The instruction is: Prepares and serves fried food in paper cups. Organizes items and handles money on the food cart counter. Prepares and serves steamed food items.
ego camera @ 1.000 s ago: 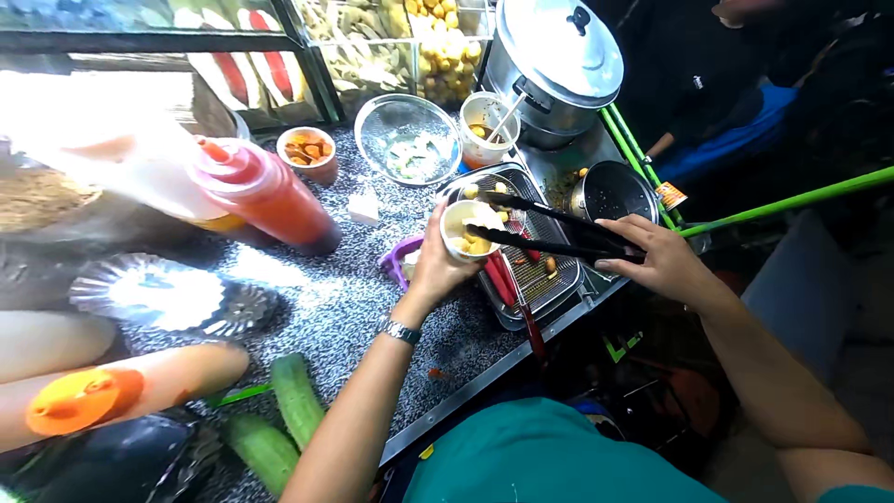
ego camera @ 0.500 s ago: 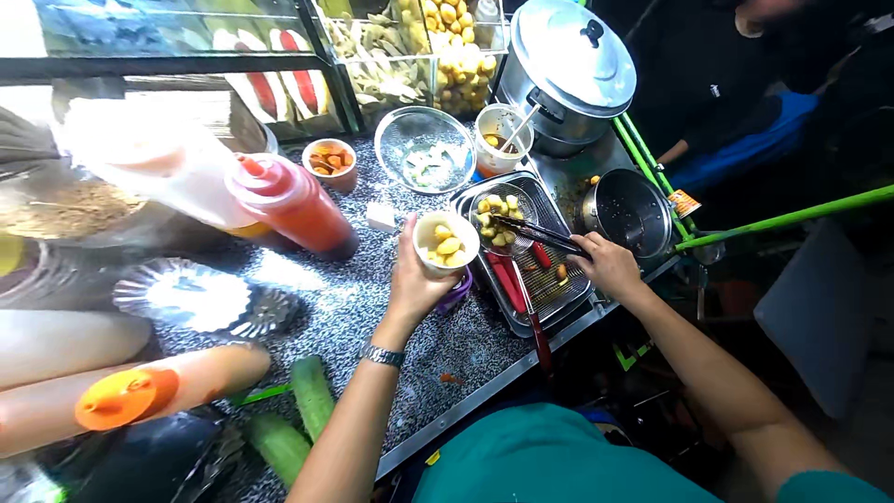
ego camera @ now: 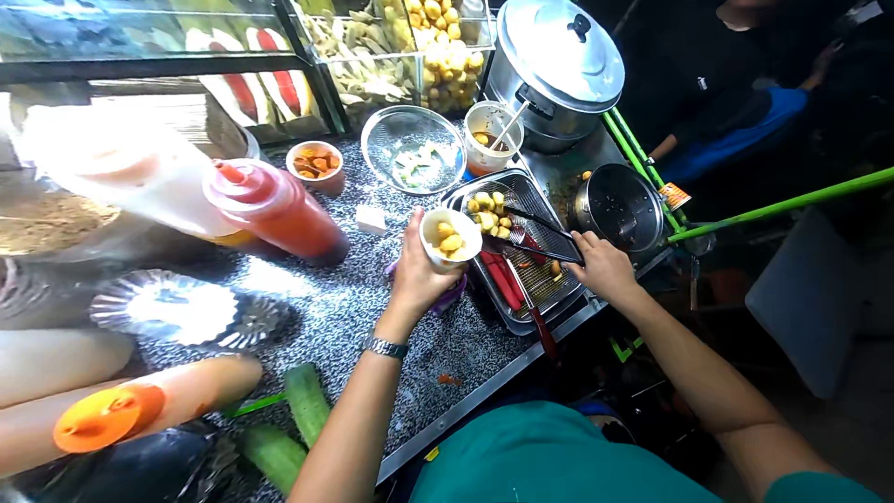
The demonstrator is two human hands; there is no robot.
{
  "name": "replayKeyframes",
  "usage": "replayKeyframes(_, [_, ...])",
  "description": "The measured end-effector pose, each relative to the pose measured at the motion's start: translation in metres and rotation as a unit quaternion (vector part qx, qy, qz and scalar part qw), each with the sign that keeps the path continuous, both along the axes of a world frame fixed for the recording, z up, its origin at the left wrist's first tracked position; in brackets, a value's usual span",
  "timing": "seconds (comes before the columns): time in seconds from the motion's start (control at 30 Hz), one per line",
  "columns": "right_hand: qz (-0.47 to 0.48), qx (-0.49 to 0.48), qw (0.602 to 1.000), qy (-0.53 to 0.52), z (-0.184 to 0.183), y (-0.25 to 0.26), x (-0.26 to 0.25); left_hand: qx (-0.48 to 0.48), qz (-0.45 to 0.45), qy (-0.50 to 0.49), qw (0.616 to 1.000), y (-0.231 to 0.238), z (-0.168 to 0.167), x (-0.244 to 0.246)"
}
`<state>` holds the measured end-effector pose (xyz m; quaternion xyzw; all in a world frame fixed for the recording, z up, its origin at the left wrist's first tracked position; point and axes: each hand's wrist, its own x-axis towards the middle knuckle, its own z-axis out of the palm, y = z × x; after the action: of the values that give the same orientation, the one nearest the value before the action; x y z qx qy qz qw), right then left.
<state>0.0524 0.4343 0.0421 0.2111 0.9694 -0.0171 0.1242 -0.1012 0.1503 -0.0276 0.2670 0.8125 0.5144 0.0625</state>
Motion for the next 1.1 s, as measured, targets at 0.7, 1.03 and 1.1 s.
replayKeyframes(0.7, [0.112,-0.136,0.967,0.183,0.077,0.0,0.04,0.115,-0.066,-0.022,0.991,0.014,-0.009,0.011])
replayKeyframes(1.03, [0.044,-0.035,0.995,0.081,-0.024,0.008,0.001,0.173,0.017,-0.036,0.984,-0.02,-0.02,0.011])
replayKeyframes(1.1, [0.074,-0.006,0.991,0.114,-0.038,0.006,0.002,0.159,0.017,-0.025,0.987,-0.021,-0.019,0.01])
